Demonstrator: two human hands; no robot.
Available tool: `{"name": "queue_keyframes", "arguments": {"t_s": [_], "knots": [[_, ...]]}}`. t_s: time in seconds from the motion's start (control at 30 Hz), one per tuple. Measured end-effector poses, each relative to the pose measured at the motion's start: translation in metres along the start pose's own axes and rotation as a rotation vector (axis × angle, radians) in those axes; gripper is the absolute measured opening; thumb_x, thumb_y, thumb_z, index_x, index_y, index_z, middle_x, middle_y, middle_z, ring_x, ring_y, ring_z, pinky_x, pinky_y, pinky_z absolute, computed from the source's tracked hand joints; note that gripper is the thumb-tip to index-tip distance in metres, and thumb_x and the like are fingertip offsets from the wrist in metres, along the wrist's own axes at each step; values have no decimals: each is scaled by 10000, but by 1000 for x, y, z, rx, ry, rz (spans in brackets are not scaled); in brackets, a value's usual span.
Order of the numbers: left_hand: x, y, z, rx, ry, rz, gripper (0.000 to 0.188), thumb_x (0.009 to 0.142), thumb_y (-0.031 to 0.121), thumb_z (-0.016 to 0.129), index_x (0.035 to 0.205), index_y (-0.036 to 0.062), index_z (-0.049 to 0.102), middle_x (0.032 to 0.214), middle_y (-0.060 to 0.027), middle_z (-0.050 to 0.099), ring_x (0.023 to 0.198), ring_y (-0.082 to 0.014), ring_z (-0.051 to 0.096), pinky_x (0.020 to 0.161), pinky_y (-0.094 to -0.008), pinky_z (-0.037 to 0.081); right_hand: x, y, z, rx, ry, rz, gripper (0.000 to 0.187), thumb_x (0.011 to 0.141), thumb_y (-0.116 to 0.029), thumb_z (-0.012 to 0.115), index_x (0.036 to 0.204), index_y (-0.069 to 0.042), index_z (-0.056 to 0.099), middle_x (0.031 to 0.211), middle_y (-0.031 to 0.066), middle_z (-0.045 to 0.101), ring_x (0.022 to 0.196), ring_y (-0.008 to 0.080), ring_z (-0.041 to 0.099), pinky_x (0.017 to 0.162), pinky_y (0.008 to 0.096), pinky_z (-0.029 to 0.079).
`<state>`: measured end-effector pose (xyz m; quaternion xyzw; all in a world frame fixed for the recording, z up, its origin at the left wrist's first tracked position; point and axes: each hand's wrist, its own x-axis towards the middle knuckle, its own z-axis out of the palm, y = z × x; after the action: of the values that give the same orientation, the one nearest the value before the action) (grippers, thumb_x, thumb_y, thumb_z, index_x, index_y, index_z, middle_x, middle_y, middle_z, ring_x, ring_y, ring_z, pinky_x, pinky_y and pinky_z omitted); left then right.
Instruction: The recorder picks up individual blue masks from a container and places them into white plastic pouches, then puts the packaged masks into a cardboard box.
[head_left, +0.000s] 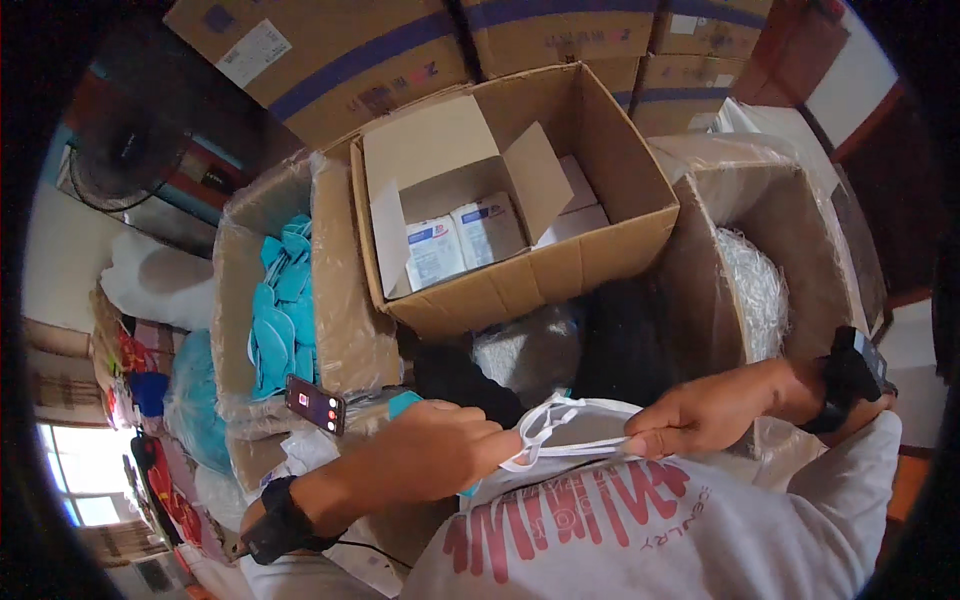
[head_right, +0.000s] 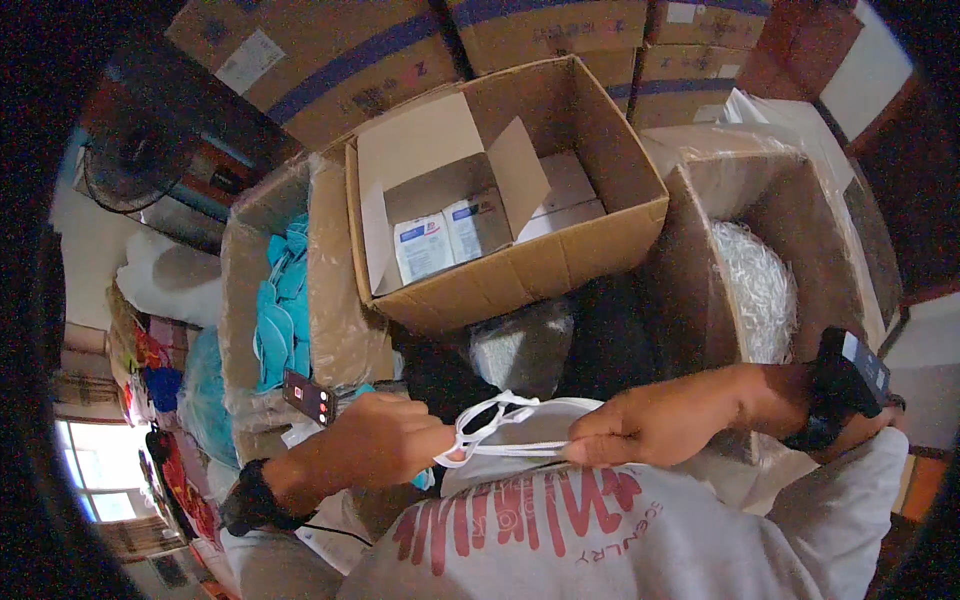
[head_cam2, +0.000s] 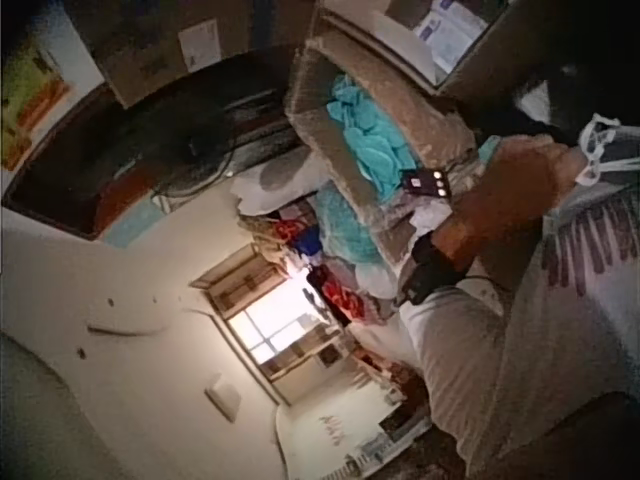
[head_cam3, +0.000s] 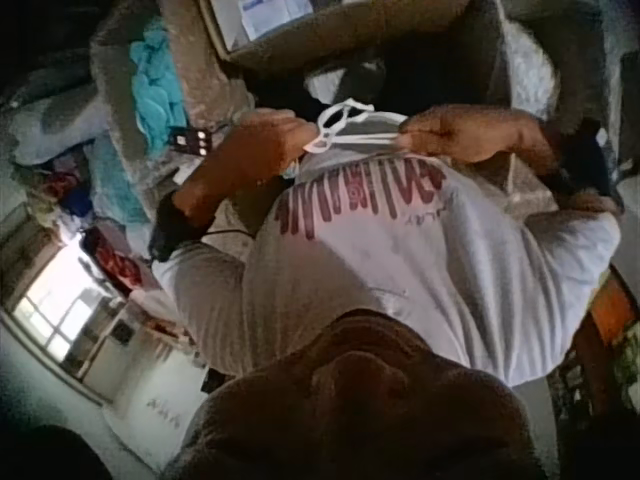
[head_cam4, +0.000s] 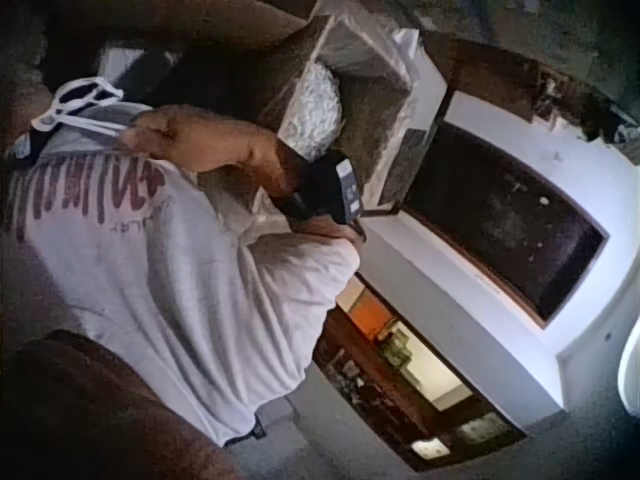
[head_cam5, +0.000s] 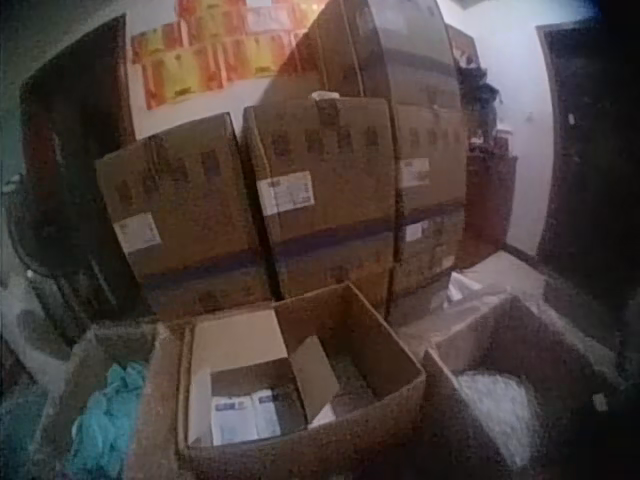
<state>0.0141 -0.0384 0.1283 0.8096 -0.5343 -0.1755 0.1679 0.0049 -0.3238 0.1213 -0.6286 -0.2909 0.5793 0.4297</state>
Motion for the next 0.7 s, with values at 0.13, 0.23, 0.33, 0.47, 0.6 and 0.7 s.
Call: {"name": "queue_keyframes", "arguments": {"t_s": [0.13,0.23,0.33,0.47,0.6,0.7], "knots": [[-59,-52,8,228,-44,-427,80,776,142,523,842,108,552,706,-68,561,682,-235,577,555,-341,458,-46,54,3,-9,198,268,334,932,-297,348,865,-17,517,734,52,524,721,110,482,661,290,419],[-60,-61,26,213,10,-302,116,788,187,544,848,89,559,764,-101,575,741,-258,577,605,-361,451,-40,75,4,244,411,449,319,926,-298,367,866,-31,531,744,55,535,676,99,501,639,255,429],[-17,-62,19,-247,88,-589,242,751,277,611,869,71,564,791,-100,581,773,-272,572,641,-359,443,9,103,-3,652,517,167,255,910,-244,406,876,-27,536,735,51,537,632,100,497,628,213,436],[11,-78,31,-194,301,-494,391,663,330,689,910,51,570,839,-102,592,784,-262,571,655,-330,440,99,143,-13,956,635,43,197,886,-183,441,924,-18,540,772,48,537,664,113,504,645,230,454],[24,-84,27,-281,333,-531,312,789,323,579,900,31,570,780,-90,591,738,-216,570,645,-305,437,169,191,-16,974,782,227,211,870,-191,499,1013,-43,546,905,45,558,805,139,531,750,273,462],[23,-94,33,-339,445,-492,330,889,335,435,870,33,566,687,-81,571,666,-184,563,596,-293,433,174,187,-21,758,838,319,299,879,-244,491,1103,-47,512,1003,39,536,874,124,508,768,251,441]]}}
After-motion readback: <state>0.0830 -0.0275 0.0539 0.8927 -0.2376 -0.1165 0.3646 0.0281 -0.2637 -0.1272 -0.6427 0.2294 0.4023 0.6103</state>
